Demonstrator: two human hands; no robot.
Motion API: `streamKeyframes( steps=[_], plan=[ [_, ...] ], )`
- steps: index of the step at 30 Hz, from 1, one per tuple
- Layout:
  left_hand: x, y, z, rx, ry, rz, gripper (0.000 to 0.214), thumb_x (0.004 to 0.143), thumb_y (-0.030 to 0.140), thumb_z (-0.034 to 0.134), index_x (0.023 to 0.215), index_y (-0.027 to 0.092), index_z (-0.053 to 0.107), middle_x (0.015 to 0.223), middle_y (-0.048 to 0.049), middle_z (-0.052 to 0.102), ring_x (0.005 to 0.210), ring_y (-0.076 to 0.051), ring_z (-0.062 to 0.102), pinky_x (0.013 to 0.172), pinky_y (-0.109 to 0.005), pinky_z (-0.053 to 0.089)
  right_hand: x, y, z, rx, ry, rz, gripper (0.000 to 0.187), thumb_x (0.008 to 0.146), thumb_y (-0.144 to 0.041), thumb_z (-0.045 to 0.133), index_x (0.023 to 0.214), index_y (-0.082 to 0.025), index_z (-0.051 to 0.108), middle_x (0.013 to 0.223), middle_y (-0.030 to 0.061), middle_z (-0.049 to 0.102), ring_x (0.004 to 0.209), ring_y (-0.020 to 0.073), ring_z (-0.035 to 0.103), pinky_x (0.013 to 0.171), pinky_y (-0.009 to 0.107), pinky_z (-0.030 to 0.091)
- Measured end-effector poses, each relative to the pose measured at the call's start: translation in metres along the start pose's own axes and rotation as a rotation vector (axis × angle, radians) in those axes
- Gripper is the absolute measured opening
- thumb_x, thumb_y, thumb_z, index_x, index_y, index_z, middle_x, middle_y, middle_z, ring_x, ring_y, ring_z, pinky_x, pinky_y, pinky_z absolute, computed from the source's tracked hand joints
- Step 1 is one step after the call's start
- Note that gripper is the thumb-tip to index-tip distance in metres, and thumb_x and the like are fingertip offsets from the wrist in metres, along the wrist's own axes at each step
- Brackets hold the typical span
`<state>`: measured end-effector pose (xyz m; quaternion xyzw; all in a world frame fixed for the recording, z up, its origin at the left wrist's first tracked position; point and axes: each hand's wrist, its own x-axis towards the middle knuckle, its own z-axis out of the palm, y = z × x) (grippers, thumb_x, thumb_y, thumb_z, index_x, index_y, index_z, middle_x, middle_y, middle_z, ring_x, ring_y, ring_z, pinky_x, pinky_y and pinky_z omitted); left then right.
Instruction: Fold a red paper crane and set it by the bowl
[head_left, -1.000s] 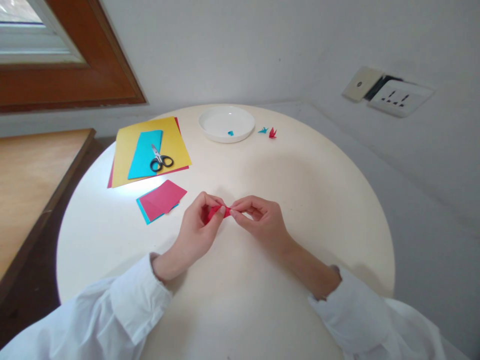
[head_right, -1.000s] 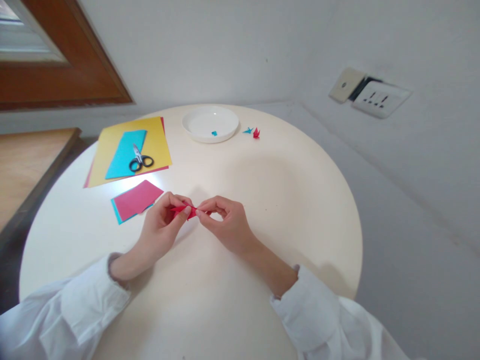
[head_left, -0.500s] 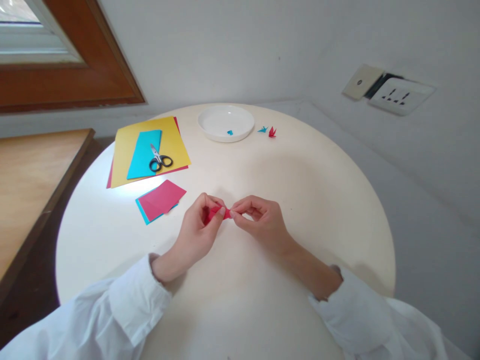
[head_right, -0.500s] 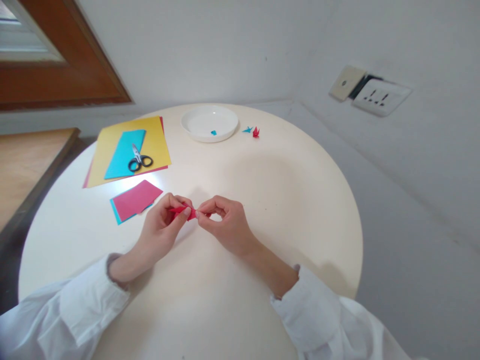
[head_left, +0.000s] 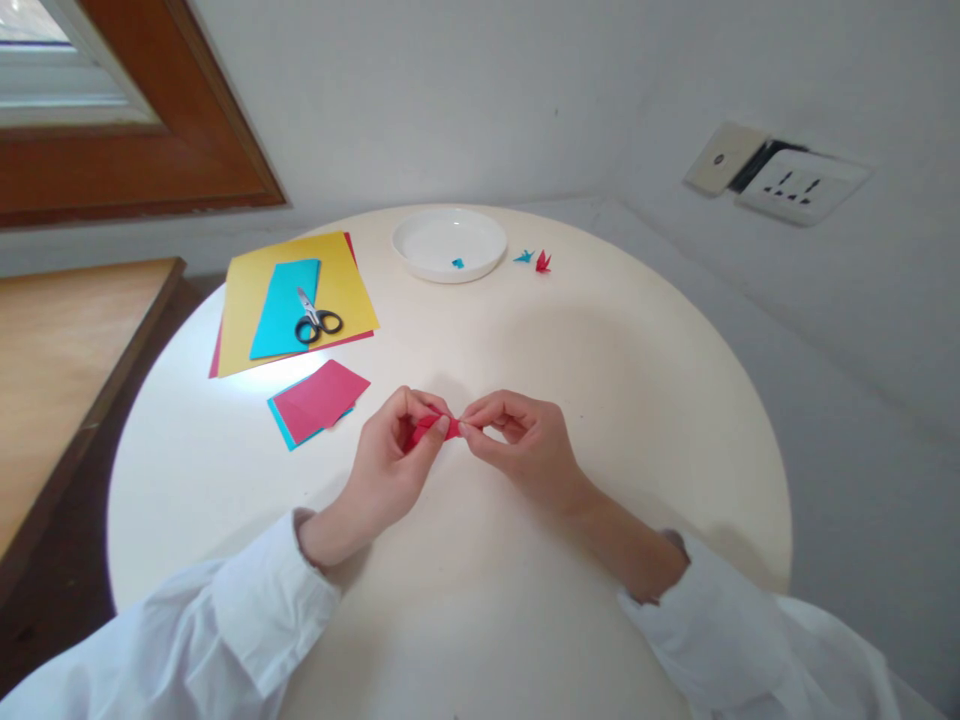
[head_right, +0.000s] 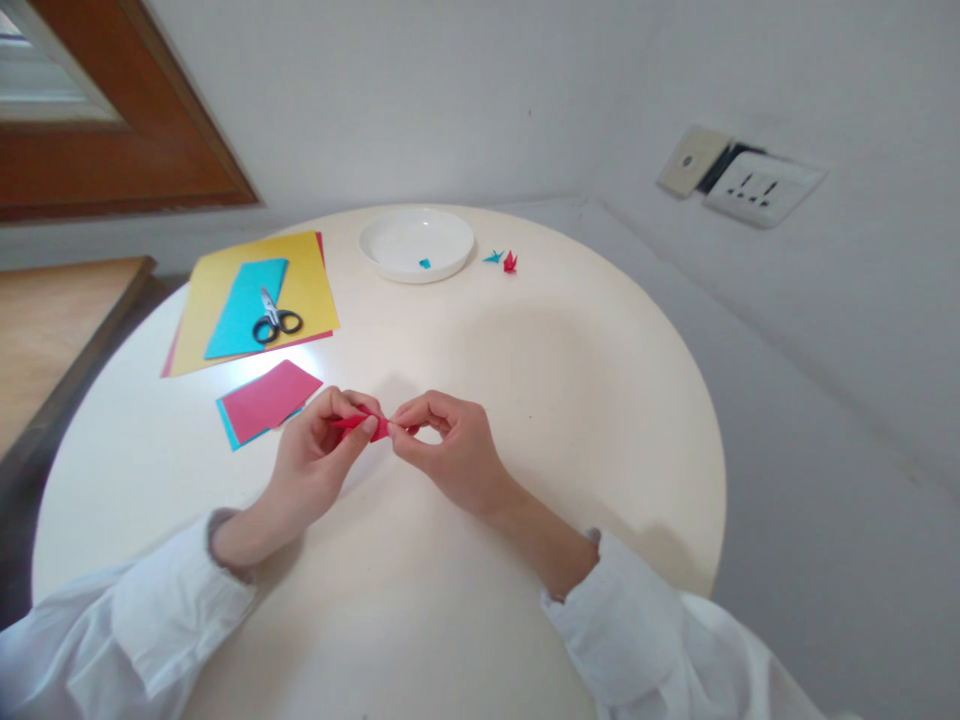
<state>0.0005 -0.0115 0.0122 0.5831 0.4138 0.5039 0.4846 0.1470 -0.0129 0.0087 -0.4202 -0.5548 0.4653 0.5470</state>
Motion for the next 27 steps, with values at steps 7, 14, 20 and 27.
streamKeyframes(
  steps=[7, 14, 20, 27],
  plan=[
    [-0.0002, 0.0000, 0.0000, -0.010, 0.007, 0.000, 0.023, 0.079, 0.029, 0.063, 0.068, 0.019, 0.046, 0.076, -0.0022, 0.059, 0.067, -0.012, 0.054, 0.058, -0.024, 0.043, -0.0001, -0.0004, 0.0002, -0.002, 0.006, 0.001, 0.009, 0.065, -0.017, 0.066, 0.059, -0.019, 0.059, 0.068, 0.0021, 0.067, 0.067, 0.0139, 0.063, 0.067, 0.028, 0.054],
    [-0.0006, 0.0007, 0.0012, 0.007, 0.014, 0.007, 0.016, 0.079, 0.024, 0.062, 0.073, 0.019, 0.048, 0.076, -0.0017, 0.059, 0.067, -0.011, 0.055, 0.059, -0.024, 0.045, 0.0003, -0.0007, 0.0005, 0.016, 0.000, -0.007, 0.009, 0.065, -0.015, 0.065, 0.059, -0.019, 0.060, 0.067, 0.0016, 0.067, 0.067, 0.0135, 0.063, 0.067, 0.028, 0.053],
    [0.0002, 0.0038, 0.0036, -0.052, 0.024, 0.014, 0.019, 0.078, 0.024, 0.064, 0.079, 0.021, 0.045, 0.073, 0.0012, 0.059, 0.066, -0.011, 0.057, 0.060, -0.024, 0.047, 0.0002, 0.0008, 0.0006, 0.014, 0.001, -0.011, 0.009, 0.065, -0.016, 0.065, 0.060, -0.019, 0.059, 0.067, 0.0014, 0.067, 0.067, 0.0135, 0.063, 0.067, 0.029, 0.053],
    [0.0005, 0.0057, 0.0042, -0.076, 0.027, 0.009, 0.024, 0.077, 0.028, 0.065, 0.081, 0.022, 0.043, 0.072, 0.0019, 0.058, 0.066, -0.011, 0.057, 0.061, -0.025, 0.048, 0.0003, -0.0015, 0.0004, 0.012, 0.007, 0.016, 0.009, 0.064, -0.017, 0.066, 0.058, -0.019, 0.059, 0.065, 0.0013, 0.066, 0.065, 0.0138, 0.063, 0.066, 0.029, 0.054]
  ],
)
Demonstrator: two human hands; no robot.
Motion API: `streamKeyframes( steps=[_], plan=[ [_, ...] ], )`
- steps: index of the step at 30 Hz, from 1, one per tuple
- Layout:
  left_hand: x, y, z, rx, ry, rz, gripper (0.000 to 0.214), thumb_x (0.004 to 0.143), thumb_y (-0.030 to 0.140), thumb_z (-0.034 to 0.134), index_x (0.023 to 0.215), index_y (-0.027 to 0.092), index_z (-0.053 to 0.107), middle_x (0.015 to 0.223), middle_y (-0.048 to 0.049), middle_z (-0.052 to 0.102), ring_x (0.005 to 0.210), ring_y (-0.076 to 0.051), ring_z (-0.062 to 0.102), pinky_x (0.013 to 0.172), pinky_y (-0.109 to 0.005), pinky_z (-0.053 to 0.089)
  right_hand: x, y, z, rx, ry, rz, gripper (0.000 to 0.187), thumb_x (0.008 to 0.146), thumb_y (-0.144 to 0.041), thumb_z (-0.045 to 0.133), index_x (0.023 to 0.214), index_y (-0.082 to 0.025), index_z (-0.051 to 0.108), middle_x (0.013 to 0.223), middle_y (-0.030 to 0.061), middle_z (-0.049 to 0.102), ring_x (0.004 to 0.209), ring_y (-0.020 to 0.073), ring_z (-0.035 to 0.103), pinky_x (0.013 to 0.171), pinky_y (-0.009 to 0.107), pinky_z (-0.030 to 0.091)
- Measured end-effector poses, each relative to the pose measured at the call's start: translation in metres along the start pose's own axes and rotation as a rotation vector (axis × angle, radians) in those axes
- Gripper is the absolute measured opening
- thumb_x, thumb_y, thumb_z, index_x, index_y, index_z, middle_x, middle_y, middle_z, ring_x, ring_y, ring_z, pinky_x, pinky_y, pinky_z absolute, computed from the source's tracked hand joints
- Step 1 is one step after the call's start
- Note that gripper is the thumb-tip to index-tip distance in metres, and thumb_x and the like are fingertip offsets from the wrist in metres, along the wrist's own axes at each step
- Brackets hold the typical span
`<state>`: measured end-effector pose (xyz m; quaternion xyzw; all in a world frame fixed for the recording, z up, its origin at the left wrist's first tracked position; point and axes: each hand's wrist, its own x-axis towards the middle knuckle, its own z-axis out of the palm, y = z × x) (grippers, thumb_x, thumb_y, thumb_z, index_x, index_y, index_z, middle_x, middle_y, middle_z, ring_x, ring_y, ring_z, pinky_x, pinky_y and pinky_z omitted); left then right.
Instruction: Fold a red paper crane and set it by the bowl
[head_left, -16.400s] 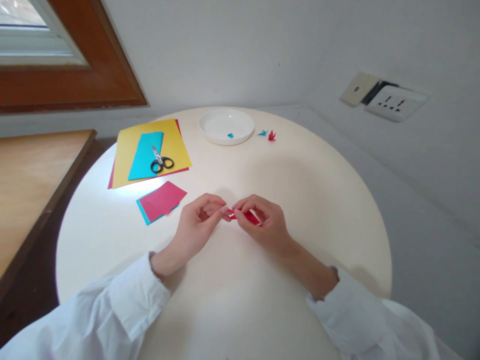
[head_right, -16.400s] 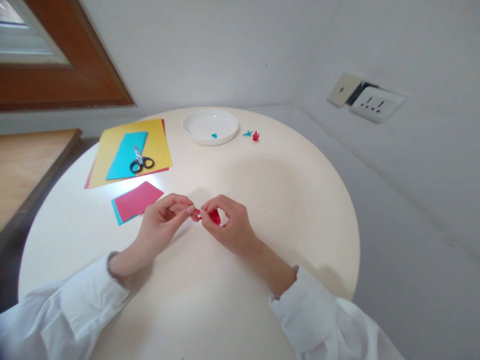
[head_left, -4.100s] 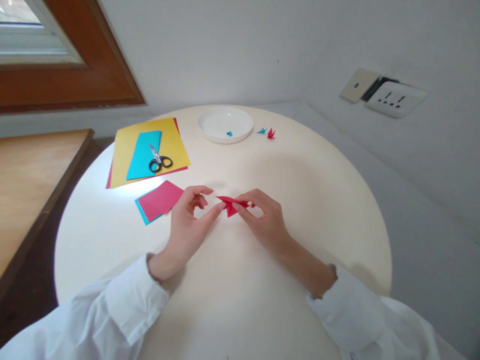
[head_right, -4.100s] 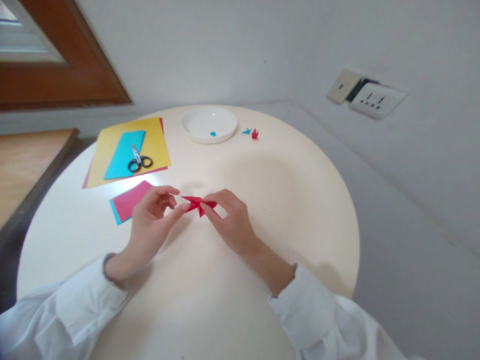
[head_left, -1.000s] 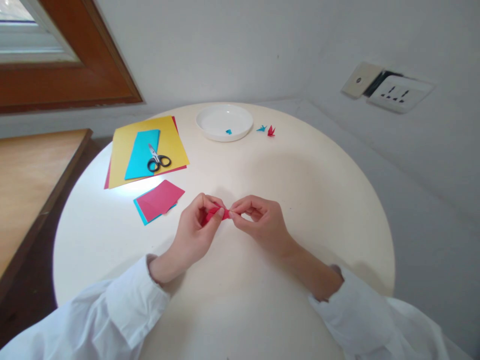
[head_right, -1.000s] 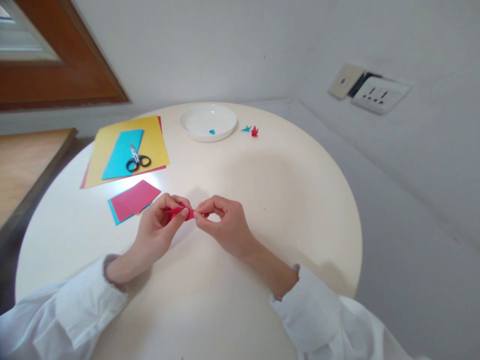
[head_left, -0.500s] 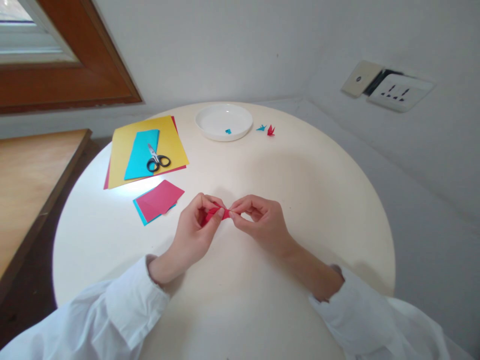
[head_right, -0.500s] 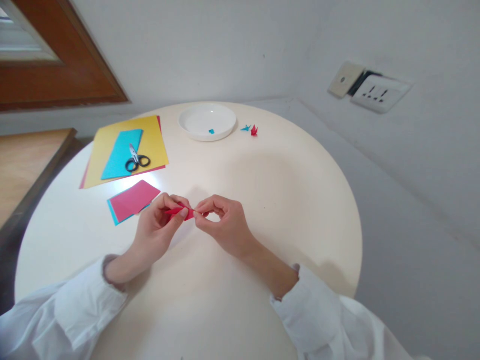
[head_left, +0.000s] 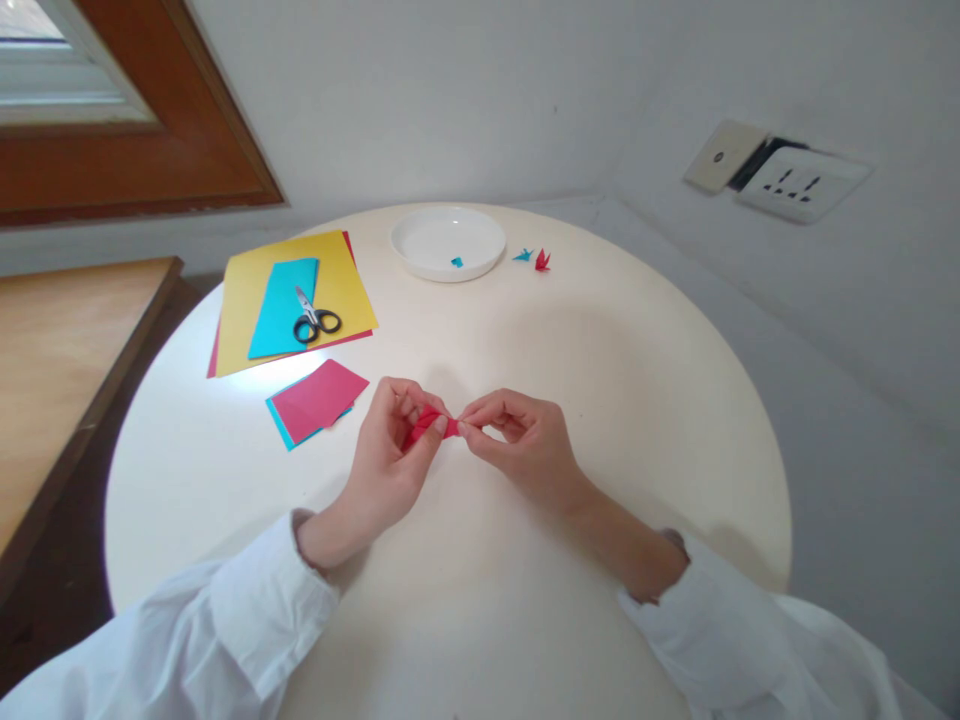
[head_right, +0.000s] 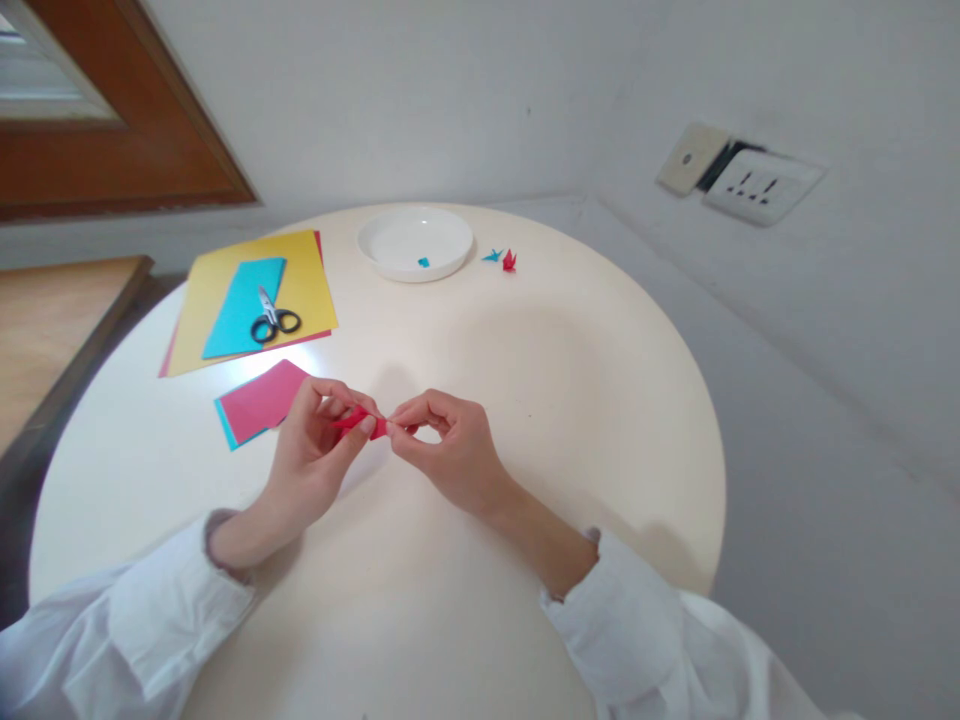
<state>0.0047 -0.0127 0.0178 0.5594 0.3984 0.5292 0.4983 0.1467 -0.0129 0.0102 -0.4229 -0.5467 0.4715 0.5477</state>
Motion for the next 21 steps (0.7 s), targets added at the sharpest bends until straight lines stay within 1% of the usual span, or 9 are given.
streamKeyframes(
  steps=[5, 13, 21],
  plan=[
    [-0.0007, 0.0002, 0.0002, -0.032, -0.006, 0.013, 0.023, 0.078, 0.027, 0.065, 0.081, 0.022, 0.043, 0.073, 0.0024, 0.058, 0.066, -0.010, 0.058, 0.062, -0.024, 0.049, 0.0000, -0.0015, -0.0010, -0.015, -0.001, 0.019, 0.008, 0.065, -0.017, 0.066, 0.059, -0.018, 0.061, 0.063, 0.0012, 0.066, 0.062, 0.0132, 0.062, 0.063, 0.028, 0.053],
    [-0.0002, 0.0014, 0.0006, -0.022, -0.002, 0.002, 0.027, 0.077, 0.032, 0.067, 0.080, 0.022, 0.042, 0.072, 0.0021, 0.058, 0.066, -0.011, 0.059, 0.061, -0.025, 0.049, 0.0005, -0.0029, -0.0012, -0.019, -0.003, 0.041, 0.008, 0.064, -0.018, 0.067, 0.058, -0.018, 0.061, 0.062, 0.0010, 0.066, 0.061, 0.0128, 0.061, 0.061, 0.027, 0.053],
    [-0.0003, -0.0007, -0.0001, -0.020, 0.006, 0.010, 0.023, 0.077, 0.025, 0.066, 0.081, 0.021, 0.043, 0.072, 0.0021, 0.058, 0.065, -0.010, 0.057, 0.060, -0.024, 0.047, 0.0004, 0.0010, -0.0013, 0.001, -0.023, 0.022, 0.009, 0.065, -0.015, 0.066, 0.060, -0.018, 0.059, 0.063, -0.0001, 0.064, 0.062, 0.0115, 0.060, 0.062, 0.026, 0.051]
  ],
)
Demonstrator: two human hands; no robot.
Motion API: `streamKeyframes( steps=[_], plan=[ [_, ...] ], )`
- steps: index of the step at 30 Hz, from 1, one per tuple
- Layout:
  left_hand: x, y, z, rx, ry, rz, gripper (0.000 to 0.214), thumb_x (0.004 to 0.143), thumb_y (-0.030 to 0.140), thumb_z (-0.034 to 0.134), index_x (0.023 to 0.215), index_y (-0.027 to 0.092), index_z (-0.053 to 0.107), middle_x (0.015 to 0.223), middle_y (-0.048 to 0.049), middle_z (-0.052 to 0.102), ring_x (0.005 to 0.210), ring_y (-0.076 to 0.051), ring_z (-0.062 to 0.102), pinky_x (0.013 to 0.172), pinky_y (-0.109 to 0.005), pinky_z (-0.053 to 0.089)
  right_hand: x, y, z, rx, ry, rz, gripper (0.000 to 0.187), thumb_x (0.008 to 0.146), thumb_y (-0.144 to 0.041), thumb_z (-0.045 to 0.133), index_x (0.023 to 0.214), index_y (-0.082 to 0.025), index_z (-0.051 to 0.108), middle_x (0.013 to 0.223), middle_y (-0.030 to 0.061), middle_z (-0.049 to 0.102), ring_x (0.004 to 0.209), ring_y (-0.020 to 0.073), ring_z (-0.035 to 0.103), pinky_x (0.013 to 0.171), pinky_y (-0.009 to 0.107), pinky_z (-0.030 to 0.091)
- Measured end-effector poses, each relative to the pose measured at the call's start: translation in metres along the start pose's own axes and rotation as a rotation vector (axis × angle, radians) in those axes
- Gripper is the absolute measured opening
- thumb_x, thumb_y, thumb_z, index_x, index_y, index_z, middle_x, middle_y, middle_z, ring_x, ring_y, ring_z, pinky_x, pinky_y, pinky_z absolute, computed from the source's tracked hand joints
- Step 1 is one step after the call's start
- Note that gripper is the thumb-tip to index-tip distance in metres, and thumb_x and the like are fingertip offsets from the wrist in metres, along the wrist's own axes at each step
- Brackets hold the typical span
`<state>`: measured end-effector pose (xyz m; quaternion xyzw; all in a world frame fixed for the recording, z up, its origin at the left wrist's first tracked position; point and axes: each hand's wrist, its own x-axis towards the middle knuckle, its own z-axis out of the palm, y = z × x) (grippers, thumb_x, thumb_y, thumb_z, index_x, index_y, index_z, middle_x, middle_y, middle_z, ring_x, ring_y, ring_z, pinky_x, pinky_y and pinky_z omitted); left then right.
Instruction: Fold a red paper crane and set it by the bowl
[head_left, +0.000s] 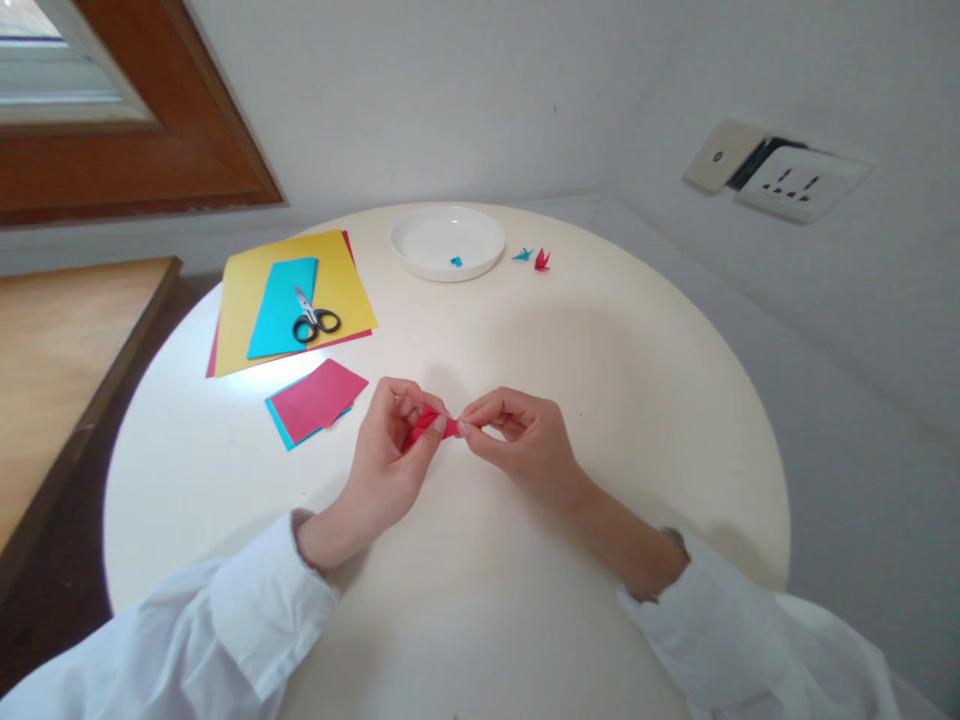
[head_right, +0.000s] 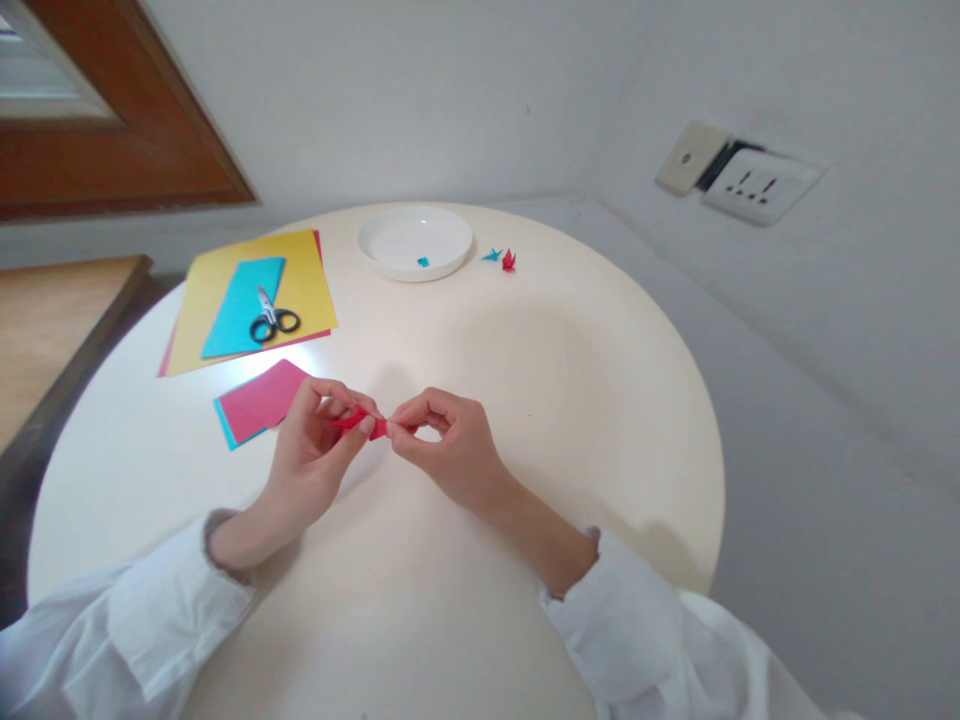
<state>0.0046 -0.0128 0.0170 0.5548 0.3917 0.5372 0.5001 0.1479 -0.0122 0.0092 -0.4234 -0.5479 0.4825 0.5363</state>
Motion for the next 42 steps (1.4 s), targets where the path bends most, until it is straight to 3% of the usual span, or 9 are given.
streamKeyframes(
  steps=[9, 24, 33, 42],
  plan=[
    [0.0007, -0.0020, -0.0015, 0.031, 0.016, 0.031, 0.017, 0.078, 0.016, 0.061, 0.080, 0.021, 0.044, 0.073, 0.0021, 0.057, 0.066, -0.009, 0.056, 0.060, -0.022, 0.046, 0.0015, 0.0021, -0.0006, 0.041, -0.027, -0.043, 0.012, 0.066, -0.015, 0.068, 0.071, -0.019, 0.058, 0.070, -0.0013, 0.062, 0.067, 0.0100, 0.059, 0.065, 0.025, 0.052],
    [0.0004, -0.0027, -0.0028, 0.022, 0.020, 0.037, 0.016, 0.079, 0.012, 0.058, 0.081, 0.020, 0.045, 0.075, 0.0020, 0.057, 0.068, -0.009, 0.056, 0.062, -0.022, 0.047, 0.0010, 0.0016, -0.0023, 0.005, -0.005, -0.034, 0.010, 0.068, -0.016, 0.068, 0.069, -0.018, 0.058, 0.068, -0.0014, 0.061, 0.065, 0.0100, 0.058, 0.066, 0.025, 0.051],
    [0.0007, -0.0050, -0.0037, 0.045, 0.045, 0.041, 0.015, 0.080, 0.012, 0.057, 0.082, 0.021, 0.045, 0.076, 0.0020, 0.057, 0.070, -0.009, 0.055, 0.063, -0.022, 0.046, 0.0021, 0.0005, -0.0060, 0.034, -0.037, -0.043, 0.006, 0.074, -0.022, 0.063, 0.078, -0.018, 0.060, 0.075, 0.0019, 0.064, 0.071, 0.0120, 0.062, 0.072, 0.028, 0.053],
    [0.0005, -0.0034, -0.0022, 0.018, 0.030, 0.034, 0.016, 0.080, 0.013, 0.058, 0.081, 0.021, 0.045, 0.075, 0.0028, 0.056, 0.068, -0.008, 0.056, 0.063, -0.022, 0.047, 0.0006, 0.0040, -0.0016, -0.014, -0.001, -0.076, 0.009, 0.071, -0.020, 0.067, 0.074, -0.019, 0.059, 0.072, -0.0002, 0.062, 0.069, 0.0111, 0.060, 0.068, 0.025, 0.052]
  ],
)
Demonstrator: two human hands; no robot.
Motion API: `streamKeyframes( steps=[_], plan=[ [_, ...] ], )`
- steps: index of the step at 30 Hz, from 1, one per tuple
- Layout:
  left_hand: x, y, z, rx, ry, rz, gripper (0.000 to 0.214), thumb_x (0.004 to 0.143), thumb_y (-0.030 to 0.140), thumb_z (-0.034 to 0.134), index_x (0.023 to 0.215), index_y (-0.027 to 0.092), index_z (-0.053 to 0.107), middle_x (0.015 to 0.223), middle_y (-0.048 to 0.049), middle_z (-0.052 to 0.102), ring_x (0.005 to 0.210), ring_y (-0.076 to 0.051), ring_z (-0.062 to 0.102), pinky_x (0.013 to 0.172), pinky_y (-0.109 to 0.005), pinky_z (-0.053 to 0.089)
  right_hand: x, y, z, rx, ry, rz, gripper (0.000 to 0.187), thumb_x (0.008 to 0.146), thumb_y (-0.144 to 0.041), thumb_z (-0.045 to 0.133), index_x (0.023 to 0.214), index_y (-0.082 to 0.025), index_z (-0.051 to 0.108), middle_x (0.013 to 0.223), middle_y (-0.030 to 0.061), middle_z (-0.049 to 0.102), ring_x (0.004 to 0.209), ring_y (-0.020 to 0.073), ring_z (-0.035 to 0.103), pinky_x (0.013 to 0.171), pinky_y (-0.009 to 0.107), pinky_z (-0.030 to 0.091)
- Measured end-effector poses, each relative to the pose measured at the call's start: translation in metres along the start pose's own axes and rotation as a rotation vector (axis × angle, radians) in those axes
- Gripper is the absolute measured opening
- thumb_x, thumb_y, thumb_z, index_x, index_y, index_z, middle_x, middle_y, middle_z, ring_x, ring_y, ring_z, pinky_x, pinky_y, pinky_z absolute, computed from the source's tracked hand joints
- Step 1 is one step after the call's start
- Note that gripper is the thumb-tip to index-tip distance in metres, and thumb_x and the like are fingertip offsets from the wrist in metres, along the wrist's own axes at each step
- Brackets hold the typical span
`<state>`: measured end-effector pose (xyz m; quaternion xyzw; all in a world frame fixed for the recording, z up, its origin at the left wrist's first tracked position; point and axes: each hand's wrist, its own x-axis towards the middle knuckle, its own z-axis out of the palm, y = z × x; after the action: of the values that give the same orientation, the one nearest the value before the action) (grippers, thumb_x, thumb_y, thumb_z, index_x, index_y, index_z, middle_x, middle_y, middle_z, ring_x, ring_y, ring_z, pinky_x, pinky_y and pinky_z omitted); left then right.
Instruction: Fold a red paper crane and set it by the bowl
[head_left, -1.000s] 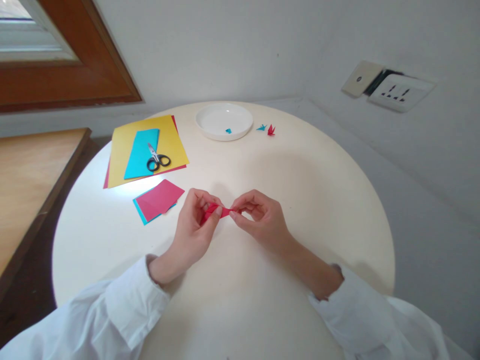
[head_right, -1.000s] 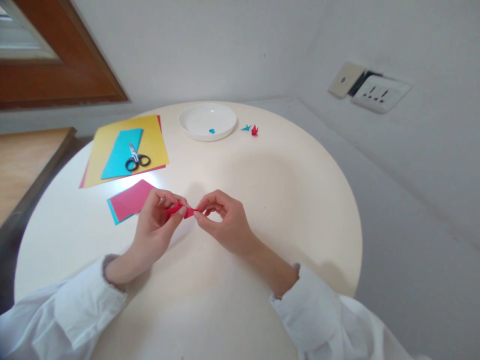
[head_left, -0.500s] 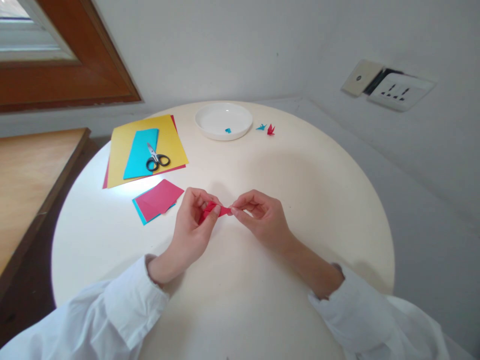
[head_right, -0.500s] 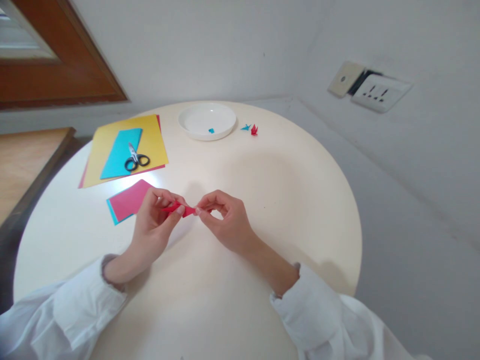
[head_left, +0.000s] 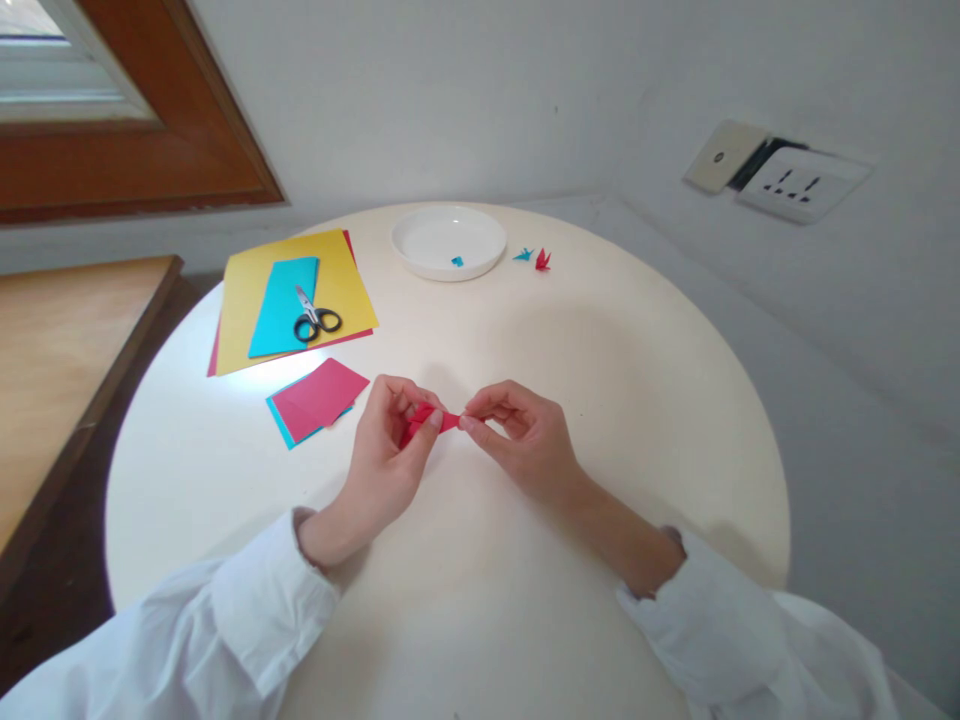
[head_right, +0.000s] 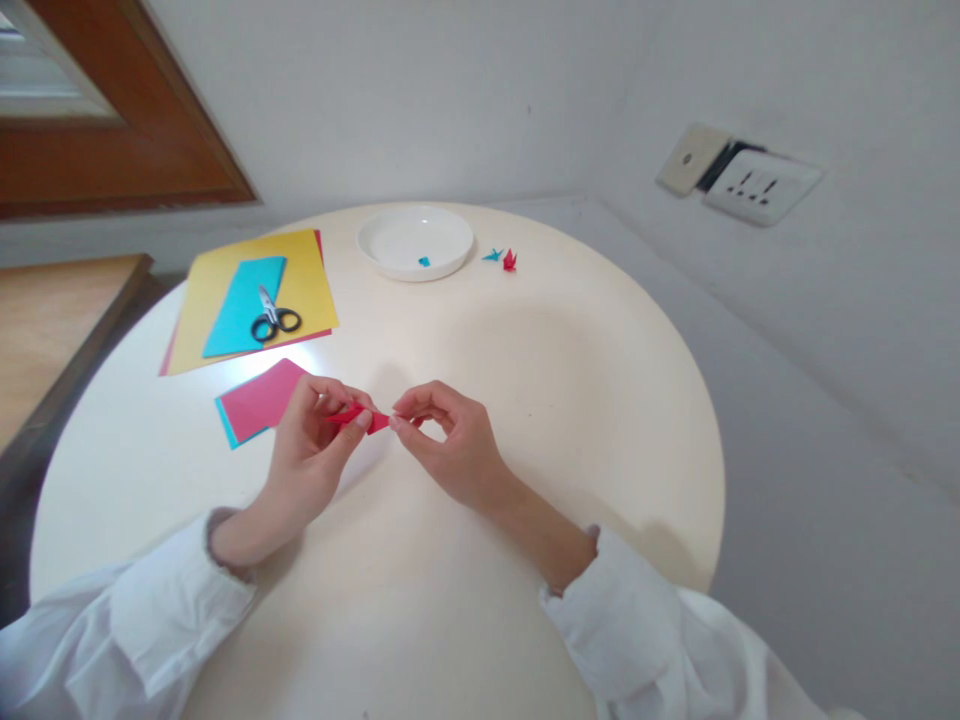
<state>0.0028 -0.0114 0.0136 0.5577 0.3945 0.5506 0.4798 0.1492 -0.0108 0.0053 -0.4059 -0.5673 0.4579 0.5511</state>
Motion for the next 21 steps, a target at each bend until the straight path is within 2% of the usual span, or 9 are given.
streamKeyframes(
  steps=[5, 12, 21],
  plan=[
    [-0.0003, 0.0012, 0.0012, -0.008, -0.007, -0.011, 0.016, 0.080, 0.015, 0.059, 0.082, 0.021, 0.045, 0.076, 0.0028, 0.057, 0.068, -0.009, 0.057, 0.062, -0.022, 0.047, 0.0002, -0.0007, -0.0011, -0.022, -0.032, -0.019, 0.007, 0.073, -0.019, 0.064, 0.072, -0.019, 0.057, 0.070, -0.0005, 0.061, 0.067, 0.0108, 0.058, 0.068, 0.025, 0.052],
    [-0.0010, 0.0013, 0.0018, 0.037, -0.045, -0.031, 0.019, 0.079, 0.023, 0.063, 0.082, 0.022, 0.044, 0.074, 0.0015, 0.058, 0.065, -0.010, 0.056, 0.057, -0.023, 0.045, -0.0012, 0.0013, 0.0001, -0.019, -0.071, 0.002, 0.015, 0.071, -0.020, 0.065, 0.085, -0.020, 0.059, 0.076, 0.0006, 0.062, 0.072, 0.0118, 0.061, 0.068, 0.026, 0.053],
    [-0.0025, -0.0040, -0.0001, 0.105, -0.092, 0.027, 0.014, 0.083, 0.017, 0.056, 0.087, 0.022, 0.044, 0.078, 0.0005, 0.057, 0.069, -0.011, 0.056, 0.062, -0.024, 0.046, -0.0009, 0.0022, -0.0004, -0.055, -0.042, 0.025, 0.010, 0.073, -0.019, 0.063, 0.083, -0.019, 0.062, 0.078, 0.0013, 0.065, 0.072, 0.0116, 0.061, 0.071, 0.027, 0.053]
  ],
)
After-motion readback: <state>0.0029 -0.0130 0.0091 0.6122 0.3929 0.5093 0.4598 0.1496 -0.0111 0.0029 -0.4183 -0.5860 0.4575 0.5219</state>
